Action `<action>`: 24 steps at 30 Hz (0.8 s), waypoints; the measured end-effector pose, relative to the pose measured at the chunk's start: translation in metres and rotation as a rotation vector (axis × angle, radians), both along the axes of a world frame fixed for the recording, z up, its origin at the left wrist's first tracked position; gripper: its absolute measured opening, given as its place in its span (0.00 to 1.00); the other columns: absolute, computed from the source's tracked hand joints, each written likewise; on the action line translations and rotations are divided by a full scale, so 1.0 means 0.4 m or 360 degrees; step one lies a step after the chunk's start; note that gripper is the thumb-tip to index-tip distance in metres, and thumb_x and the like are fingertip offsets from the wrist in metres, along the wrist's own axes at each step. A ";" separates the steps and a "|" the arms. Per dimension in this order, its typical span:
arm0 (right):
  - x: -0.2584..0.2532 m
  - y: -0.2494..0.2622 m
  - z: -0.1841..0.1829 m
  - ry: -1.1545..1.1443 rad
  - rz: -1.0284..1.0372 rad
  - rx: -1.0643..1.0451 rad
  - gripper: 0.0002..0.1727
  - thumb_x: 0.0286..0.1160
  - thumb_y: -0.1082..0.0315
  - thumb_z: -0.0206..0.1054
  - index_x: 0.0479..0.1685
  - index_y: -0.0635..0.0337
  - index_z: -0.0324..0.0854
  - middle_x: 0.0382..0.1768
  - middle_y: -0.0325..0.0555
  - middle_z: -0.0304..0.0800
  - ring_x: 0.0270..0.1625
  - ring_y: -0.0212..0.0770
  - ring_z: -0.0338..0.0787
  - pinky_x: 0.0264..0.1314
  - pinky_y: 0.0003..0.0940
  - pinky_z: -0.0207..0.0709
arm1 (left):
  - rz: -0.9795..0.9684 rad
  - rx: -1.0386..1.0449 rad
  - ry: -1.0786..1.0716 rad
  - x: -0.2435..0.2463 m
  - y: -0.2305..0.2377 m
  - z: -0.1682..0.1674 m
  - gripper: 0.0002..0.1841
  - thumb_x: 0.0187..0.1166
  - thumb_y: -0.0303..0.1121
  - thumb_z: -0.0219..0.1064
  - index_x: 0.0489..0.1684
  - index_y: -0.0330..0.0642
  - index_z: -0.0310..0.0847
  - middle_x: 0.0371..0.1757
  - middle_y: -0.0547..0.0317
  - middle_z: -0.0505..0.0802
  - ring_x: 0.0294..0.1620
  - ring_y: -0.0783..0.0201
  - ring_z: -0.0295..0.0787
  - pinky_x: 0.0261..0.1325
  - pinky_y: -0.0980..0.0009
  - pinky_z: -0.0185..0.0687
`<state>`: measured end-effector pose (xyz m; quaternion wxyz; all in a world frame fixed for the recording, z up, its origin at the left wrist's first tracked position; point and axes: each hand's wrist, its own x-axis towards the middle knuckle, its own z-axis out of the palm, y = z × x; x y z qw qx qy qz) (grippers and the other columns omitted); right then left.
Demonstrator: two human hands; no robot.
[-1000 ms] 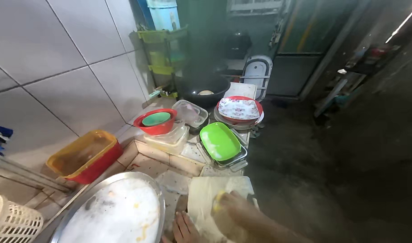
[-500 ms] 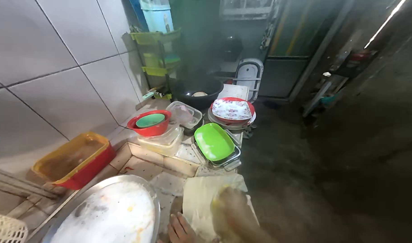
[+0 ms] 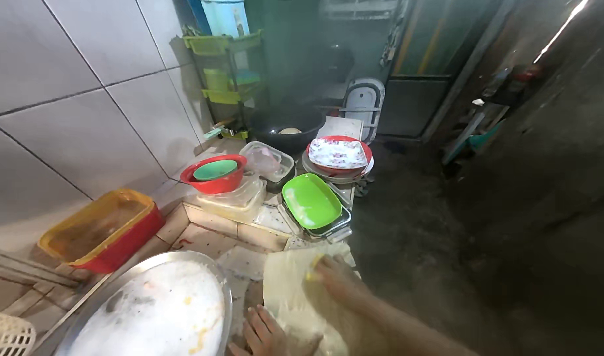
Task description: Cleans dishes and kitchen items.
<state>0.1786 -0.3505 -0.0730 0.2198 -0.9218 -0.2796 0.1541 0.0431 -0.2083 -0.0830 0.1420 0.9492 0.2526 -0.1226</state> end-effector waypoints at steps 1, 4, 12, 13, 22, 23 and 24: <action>0.029 0.016 -0.008 -0.0018 -0.0191 -0.0001 0.18 0.84 0.71 0.61 0.68 0.66 0.83 0.69 0.64 0.82 0.74 0.67 0.78 0.76 0.60 0.71 | 0.0008 0.0040 -0.0013 -0.002 -0.005 -0.007 0.77 0.49 0.86 0.62 0.89 0.21 0.47 0.90 0.25 0.56 0.91 0.28 0.49 0.83 0.21 0.37; -0.071 0.063 0.000 0.0060 -0.0159 0.0089 0.19 0.79 0.77 0.61 0.67 0.66 0.84 0.68 0.65 0.82 0.73 0.68 0.79 0.74 0.60 0.73 | 0.0071 0.0000 -0.0070 0.005 -0.008 0.000 0.72 0.51 0.71 0.79 0.90 0.22 0.48 0.89 0.26 0.59 0.90 0.27 0.51 0.82 0.22 0.37; 0.046 0.144 -0.023 0.0007 0.0004 0.0112 0.18 0.82 0.75 0.61 0.67 0.61 0.85 0.71 0.59 0.83 0.76 0.64 0.76 0.79 0.58 0.69 | 0.0050 0.0049 -0.0108 -0.011 -0.003 -0.014 0.76 0.44 0.77 0.78 0.89 0.23 0.50 0.89 0.28 0.62 0.89 0.29 0.56 0.83 0.25 0.41; -0.003 0.146 -0.026 0.0017 0.0139 0.0167 0.17 0.81 0.75 0.60 0.65 0.62 0.86 0.68 0.59 0.84 0.74 0.64 0.78 0.77 0.57 0.71 | 0.0049 0.0053 -0.0106 -0.006 0.000 -0.012 0.74 0.46 0.73 0.80 0.89 0.23 0.50 0.89 0.28 0.63 0.89 0.29 0.56 0.83 0.24 0.41; 0.007 0.218 0.005 0.0080 0.0290 0.0041 0.20 0.82 0.75 0.61 0.71 0.62 0.82 0.73 0.60 0.80 0.78 0.64 0.75 0.80 0.57 0.68 | 0.0070 0.0086 -0.0114 -0.015 -0.016 -0.013 0.73 0.46 0.74 0.79 0.89 0.24 0.52 0.89 0.28 0.62 0.89 0.29 0.56 0.83 0.24 0.41; -0.038 0.186 0.005 0.0078 0.0469 0.0110 0.18 0.82 0.75 0.60 0.68 0.64 0.83 0.69 0.63 0.83 0.75 0.67 0.77 0.77 0.59 0.70 | 0.0072 0.0081 -0.0124 -0.018 -0.015 -0.011 0.71 0.47 0.69 0.81 0.89 0.23 0.53 0.89 0.27 0.63 0.89 0.29 0.57 0.83 0.24 0.41; -0.074 0.149 -0.005 0.0014 0.0640 0.0221 0.15 0.82 0.74 0.61 0.61 0.65 0.86 0.63 0.63 0.86 0.69 0.68 0.82 0.71 0.60 0.75 | 0.0084 0.0043 -0.0115 -0.018 -0.013 -0.005 0.68 0.50 0.65 0.82 0.89 0.24 0.51 0.89 0.27 0.61 0.90 0.29 0.55 0.84 0.25 0.38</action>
